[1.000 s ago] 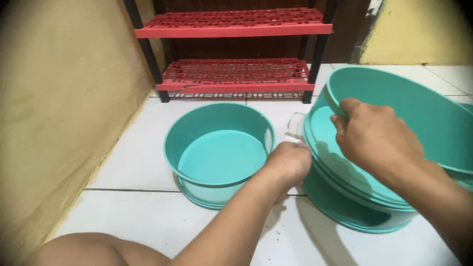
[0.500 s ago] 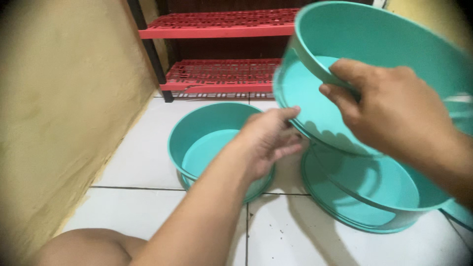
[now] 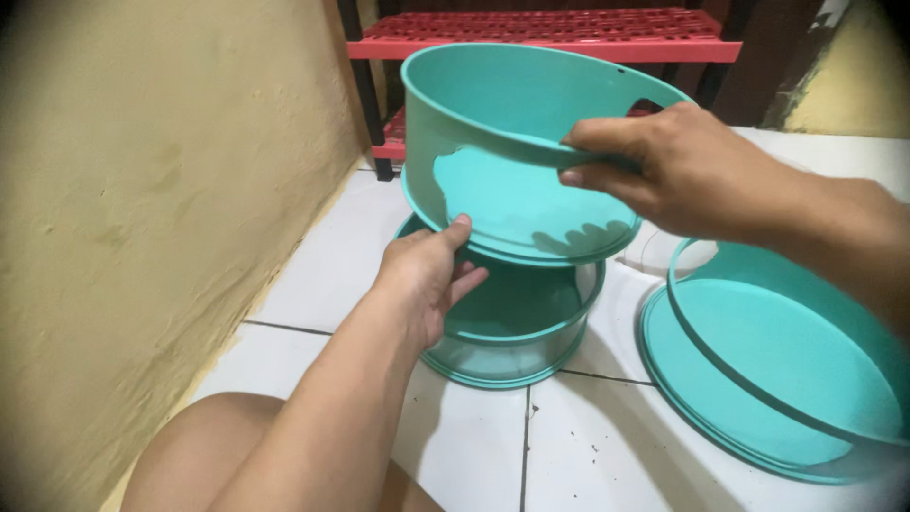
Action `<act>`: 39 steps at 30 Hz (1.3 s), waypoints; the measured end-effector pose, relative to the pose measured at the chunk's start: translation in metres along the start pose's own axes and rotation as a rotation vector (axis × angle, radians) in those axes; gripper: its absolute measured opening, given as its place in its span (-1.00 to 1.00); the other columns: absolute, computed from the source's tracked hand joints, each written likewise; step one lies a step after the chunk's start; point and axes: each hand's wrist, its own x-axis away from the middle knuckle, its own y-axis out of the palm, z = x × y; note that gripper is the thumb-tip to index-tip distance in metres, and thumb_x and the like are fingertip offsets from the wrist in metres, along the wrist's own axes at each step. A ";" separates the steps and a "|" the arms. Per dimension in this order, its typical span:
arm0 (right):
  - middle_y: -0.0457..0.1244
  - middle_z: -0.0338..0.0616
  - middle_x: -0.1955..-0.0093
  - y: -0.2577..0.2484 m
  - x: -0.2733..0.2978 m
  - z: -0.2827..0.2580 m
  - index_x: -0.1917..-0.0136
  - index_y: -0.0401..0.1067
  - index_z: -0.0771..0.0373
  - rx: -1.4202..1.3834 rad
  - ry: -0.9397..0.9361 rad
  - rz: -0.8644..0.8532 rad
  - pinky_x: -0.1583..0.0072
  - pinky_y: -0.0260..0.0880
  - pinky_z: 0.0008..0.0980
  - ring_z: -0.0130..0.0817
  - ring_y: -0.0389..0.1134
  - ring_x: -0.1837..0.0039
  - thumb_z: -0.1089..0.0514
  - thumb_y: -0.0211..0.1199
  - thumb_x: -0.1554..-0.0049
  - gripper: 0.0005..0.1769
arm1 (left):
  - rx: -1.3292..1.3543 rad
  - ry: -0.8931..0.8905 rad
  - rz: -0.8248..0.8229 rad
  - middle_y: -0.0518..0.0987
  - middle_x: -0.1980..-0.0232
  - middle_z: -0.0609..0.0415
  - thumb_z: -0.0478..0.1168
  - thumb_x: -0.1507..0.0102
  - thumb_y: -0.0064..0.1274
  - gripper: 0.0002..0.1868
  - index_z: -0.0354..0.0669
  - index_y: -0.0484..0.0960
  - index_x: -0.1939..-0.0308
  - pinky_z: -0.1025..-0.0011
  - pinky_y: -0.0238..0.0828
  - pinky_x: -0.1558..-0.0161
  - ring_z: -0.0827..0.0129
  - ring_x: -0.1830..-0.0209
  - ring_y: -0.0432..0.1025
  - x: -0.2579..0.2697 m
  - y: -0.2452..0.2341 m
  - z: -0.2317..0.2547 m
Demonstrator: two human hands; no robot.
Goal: The person assembles a stackable plastic container by inserting clear plastic rings into teal circular sections and stacking them together. The person repeatedly aligns and presses the rings into place, then stacks additional teal sections on top to form a multi-tiered container.
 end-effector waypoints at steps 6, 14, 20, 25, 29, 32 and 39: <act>0.30 0.02 0.42 0.027 0.002 -0.020 0.00 0.47 0.09 0.051 0.087 -0.033 0.22 0.31 -0.01 0.00 0.37 0.30 -0.12 0.22 -0.22 -0.73 | 0.055 0.028 0.121 0.56 0.13 0.02 -0.28 -0.17 0.08 -0.65 -0.33 0.60 -0.02 0.34 0.50 0.11 0.35 0.17 0.43 0.001 -0.022 -0.025; 0.36 -0.19 0.36 0.051 0.017 -0.032 0.03 0.47 0.07 0.079 -0.015 -0.016 0.24 0.33 -0.08 -0.14 0.39 0.28 -0.08 0.21 -0.18 -0.77 | -0.029 -0.248 0.507 0.47 0.33 0.03 -0.27 -0.13 0.17 -0.74 -0.36 0.64 0.16 0.12 0.33 0.23 0.32 0.35 0.31 0.000 -0.048 -0.054; 0.36 -0.26 0.36 0.063 0.023 -0.034 0.00 0.47 0.04 0.136 -0.014 -0.059 0.08 0.24 -0.12 -0.25 0.38 0.21 -0.07 0.21 -0.19 -0.79 | -0.186 -0.197 0.356 0.56 0.30 -0.07 -0.30 -0.10 0.26 -0.62 -0.47 0.64 0.05 0.13 0.44 0.12 0.23 0.30 0.40 -0.008 -0.047 -0.056; 0.34 -0.27 0.40 0.068 0.025 -0.035 -0.07 0.49 0.00 0.122 -0.039 -0.057 0.06 0.26 -0.14 -0.28 0.38 0.23 -0.06 0.23 -0.15 -0.76 | -0.379 -0.225 0.430 0.57 0.05 -0.07 -0.32 -0.12 0.23 -0.29 -0.17 0.37 -0.36 0.06 0.43 -0.11 0.17 0.06 0.46 -0.002 -0.042 -0.047; 0.34 -0.26 0.43 0.066 0.021 -0.040 -0.06 0.48 0.01 0.122 -0.020 -0.101 0.07 0.28 -0.13 -0.25 0.38 0.25 -0.06 0.23 -0.16 -0.77 | -0.405 -0.143 0.425 0.54 -0.05 -0.05 -0.35 -0.10 0.22 -0.21 -0.08 0.37 -0.43 0.21 0.43 -0.17 0.25 0.03 0.43 0.001 -0.045 -0.045; 0.34 -0.22 0.41 0.061 0.018 -0.045 -0.01 0.47 0.06 0.069 -0.057 -0.082 0.13 0.30 -0.10 -0.21 0.40 0.24 -0.03 0.23 -0.15 -0.79 | -0.306 -0.112 0.333 0.63 0.00 -0.06 -0.36 -0.12 0.15 -0.25 -0.13 0.37 -0.43 0.33 0.45 0.00 0.33 0.16 0.45 0.002 -0.052 -0.047; 0.34 -0.16 0.41 0.059 0.013 -0.063 -0.06 0.49 0.00 0.044 0.037 -0.176 0.18 0.35 -0.10 -0.17 0.41 0.24 -0.09 0.21 -0.15 -0.74 | -0.162 -0.165 0.274 0.59 0.11 0.03 -0.32 -0.23 -0.07 -0.52 -0.23 0.56 -0.24 0.51 0.44 0.25 0.43 0.31 0.37 0.008 -0.049 -0.049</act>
